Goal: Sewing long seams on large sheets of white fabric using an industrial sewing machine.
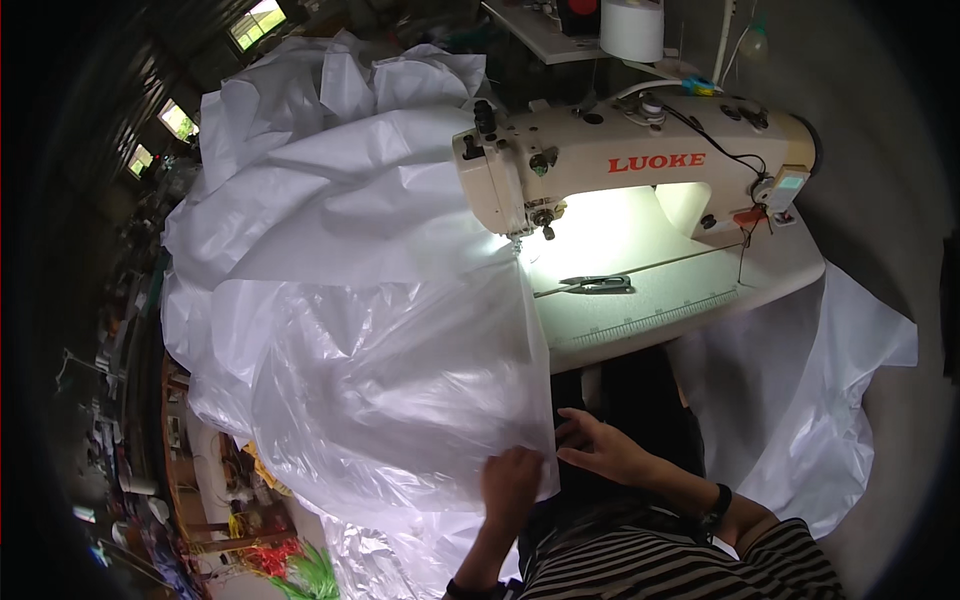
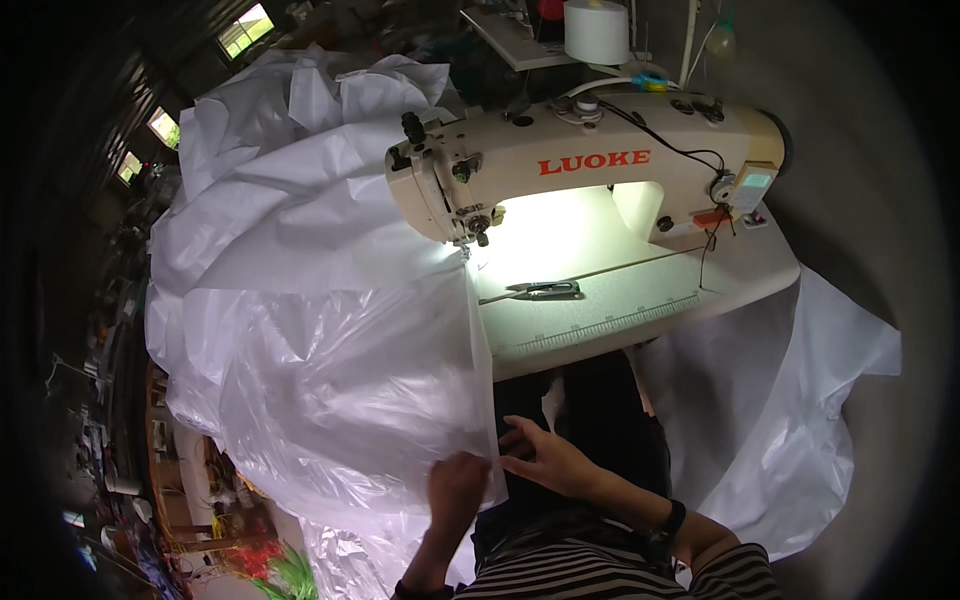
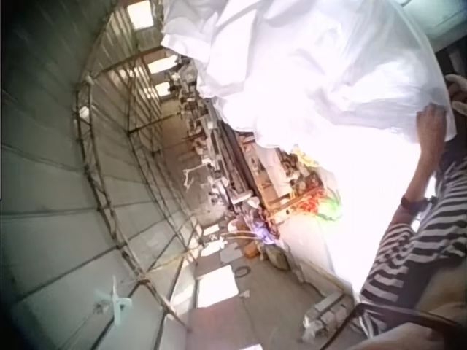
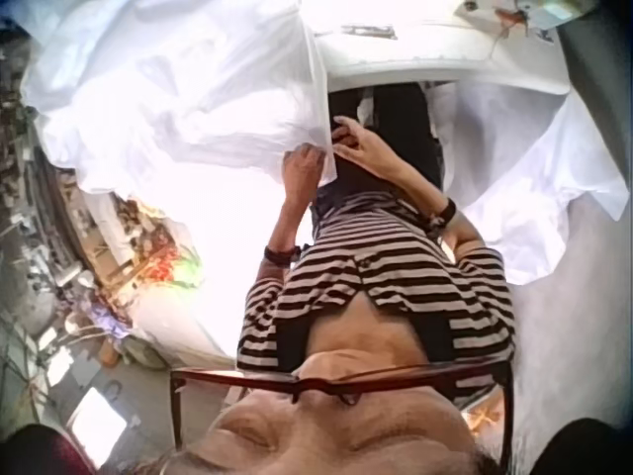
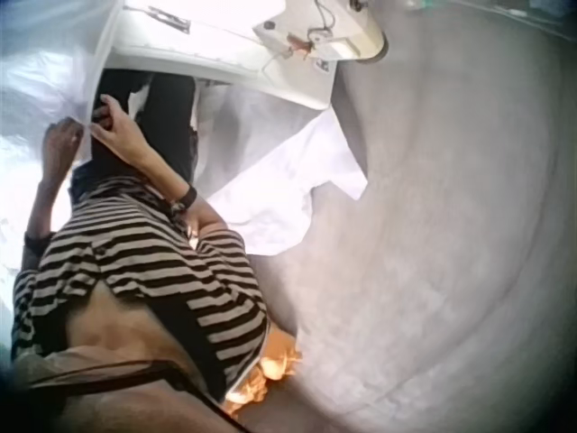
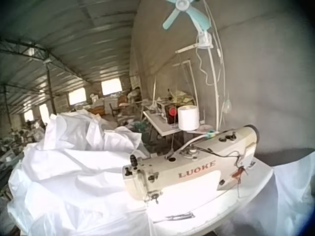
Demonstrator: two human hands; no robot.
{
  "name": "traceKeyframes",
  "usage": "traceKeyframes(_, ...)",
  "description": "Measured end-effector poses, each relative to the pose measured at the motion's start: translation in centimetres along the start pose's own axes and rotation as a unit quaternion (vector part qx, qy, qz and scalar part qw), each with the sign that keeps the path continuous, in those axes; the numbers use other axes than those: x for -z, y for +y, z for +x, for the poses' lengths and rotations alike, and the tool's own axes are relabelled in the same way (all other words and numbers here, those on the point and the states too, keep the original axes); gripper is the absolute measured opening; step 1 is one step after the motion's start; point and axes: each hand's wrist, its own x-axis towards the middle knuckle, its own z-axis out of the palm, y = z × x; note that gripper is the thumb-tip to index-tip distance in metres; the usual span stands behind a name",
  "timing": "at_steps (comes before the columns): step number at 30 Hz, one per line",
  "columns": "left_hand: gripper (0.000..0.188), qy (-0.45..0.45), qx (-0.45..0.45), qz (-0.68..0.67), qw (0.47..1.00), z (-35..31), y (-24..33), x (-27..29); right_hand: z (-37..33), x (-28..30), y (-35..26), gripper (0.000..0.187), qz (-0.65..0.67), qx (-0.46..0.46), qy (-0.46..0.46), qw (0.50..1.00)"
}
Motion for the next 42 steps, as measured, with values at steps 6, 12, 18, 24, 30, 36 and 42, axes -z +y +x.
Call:
traceKeyframes(6, 0.010, -0.133, 0.047, -0.156, 0.978, 1.7, 3.8, -0.6, 1.4, 0.3, 1.5, 0.035, -0.117, 0.043, 0.043, 0.991)
traceKeyframes(12, 0.031, 0.172, -0.059, 0.125, 0.975, 7.3, -4.9, 12.6, 1.5, 0.7, 3.6, 0.033, -0.052, -0.014, 0.034, 0.998)
traceKeyframes(18, 0.092, 0.442, 0.109, 0.290, 0.842, 12.7, -15.5, 28.3, 2.0, 1.0, 4.5, 0.034, -0.037, -0.037, -0.019, 0.998)
traceKeyframes(24, 0.022, 0.372, 0.130, 0.157, 0.906, 16.0, -20.3, 34.1, 2.5, 1.1, 5.8, 0.034, -0.058, 0.031, -0.008, 0.998)
traceKeyframes(30, 0.008, 0.261, -0.046, 0.417, 0.869, 9.7, -2.8, 41.7, 3.0, 0.7, 8.2, 0.032, -0.051, 0.060, -0.016, 0.997)
traceKeyframes(36, 0.016, -0.477, -0.106, -0.019, 0.872, -1.0, 6.5, 23.7, 2.6, 1.3, 5.0, 0.034, -0.033, -0.002, -0.016, 0.999)
traceKeyframes(42, 0.015, -0.492, -0.018, -0.292, 0.820, -2.4, 4.8, 10.6, -2.4, 4.6, 0.4, 0.044, -0.215, 0.077, 0.129, 0.965)
